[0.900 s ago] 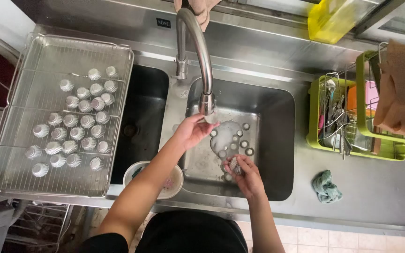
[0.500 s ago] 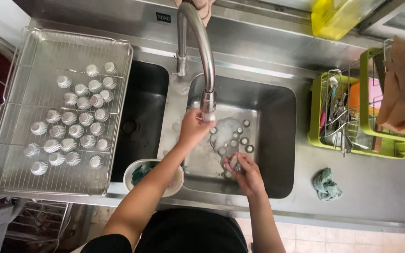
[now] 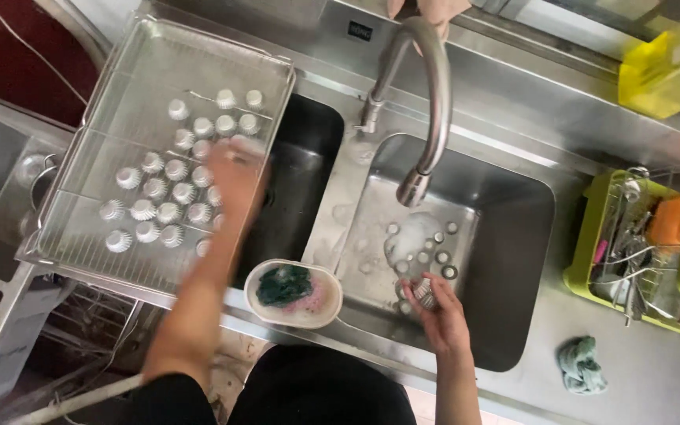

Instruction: Washing and rinsing small metal tart or muffin molds in a sink.

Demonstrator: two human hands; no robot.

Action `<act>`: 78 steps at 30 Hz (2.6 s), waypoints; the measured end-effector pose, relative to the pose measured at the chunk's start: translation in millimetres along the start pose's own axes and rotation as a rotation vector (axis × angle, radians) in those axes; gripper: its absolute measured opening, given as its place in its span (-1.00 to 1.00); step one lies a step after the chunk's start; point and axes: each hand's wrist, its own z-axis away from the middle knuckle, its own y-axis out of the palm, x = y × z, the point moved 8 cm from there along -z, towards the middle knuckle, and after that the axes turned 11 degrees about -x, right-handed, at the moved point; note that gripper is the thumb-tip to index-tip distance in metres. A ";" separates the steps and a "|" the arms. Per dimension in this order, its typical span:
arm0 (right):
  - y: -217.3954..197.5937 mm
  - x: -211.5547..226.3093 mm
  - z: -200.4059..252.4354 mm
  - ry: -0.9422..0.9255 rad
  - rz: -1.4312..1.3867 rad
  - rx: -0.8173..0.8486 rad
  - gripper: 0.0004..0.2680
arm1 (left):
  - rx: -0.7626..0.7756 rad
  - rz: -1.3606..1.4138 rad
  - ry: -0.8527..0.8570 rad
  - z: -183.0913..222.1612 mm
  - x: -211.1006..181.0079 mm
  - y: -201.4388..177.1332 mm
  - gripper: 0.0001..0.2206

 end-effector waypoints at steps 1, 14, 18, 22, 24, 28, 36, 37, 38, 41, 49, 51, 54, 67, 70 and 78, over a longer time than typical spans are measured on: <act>-1.8 -2.7 -1.9 0.002 0.002 0.001 -0.80 | -0.058 -0.085 -0.032 -32.3 28.3 -24.0 -0.71; 64.3 -21.4 -1.6 0.141 0.054 0.164 -0.70 | 0.328 0.204 -0.014 5.9 -39.6 11.9 -0.74; 87.3 -24.0 -0.9 0.177 0.079 0.304 -0.68 | 0.809 0.522 0.517 169.2 -158.7 60.0 -0.39; 86.4 -20.0 -0.5 0.153 0.062 0.333 -0.67 | 0.898 0.493 0.458 201.0 -154.5 93.2 -0.46; 54.5 -29.5 -22.8 0.143 0.042 0.227 -0.70 | 0.872 0.401 0.114 193.0 -135.7 110.2 -0.49; 28.7 -31.1 -30.8 0.113 0.068 0.135 -0.78 | 0.748 0.397 -0.025 173.2 -98.3 168.8 -0.52; -5.0 -23.6 -13.0 0.164 -0.102 0.137 -0.81 | 0.583 0.270 0.057 180.9 -111.6 179.6 -0.66; -9.2 -17.7 -9.4 0.154 -0.112 0.131 -0.81 | 0.595 0.273 0.066 178.5 -110.8 181.9 -0.66; -13.9 -14.9 -5.3 0.132 -0.075 0.107 -0.80 | 0.523 0.315 0.118 172.0 -110.7 174.7 -0.66; -14.1 -3.6 14.8 0.083 -0.005 0.086 -0.79 | 0.424 0.327 0.280 165.4 -117.6 159.2 -0.62; -16.6 6.8 20.6 -0.016 0.143 0.089 -0.77 | 0.520 0.309 0.040 169.8 -91.6 178.5 -0.70; -20.1 4.1 15.6 -0.021 0.116 0.089 -0.75 | 0.687 0.766 -0.580 184.1 -82.3 188.8 -0.75; -14.0 9.5 19.7 -0.014 0.157 0.057 -0.73 | 0.679 1.192 -1.176 204.9 -89.5 192.5 -0.77; -21.1 1.0 7.0 -0.025 0.267 0.010 -0.73 | 0.748 1.429 -1.152 188.3 -122.8 186.8 -0.66; -14.5 3.9 15.6 -0.026 0.255 0.033 -0.72 | 0.543 1.425 -1.240 184.0 -117.5 180.8 -0.68; -7.5 -7.2 4.5 -0.012 0.343 0.002 -0.75 | 0.711 0.794 -0.713 208.9 -84.5 197.5 -0.70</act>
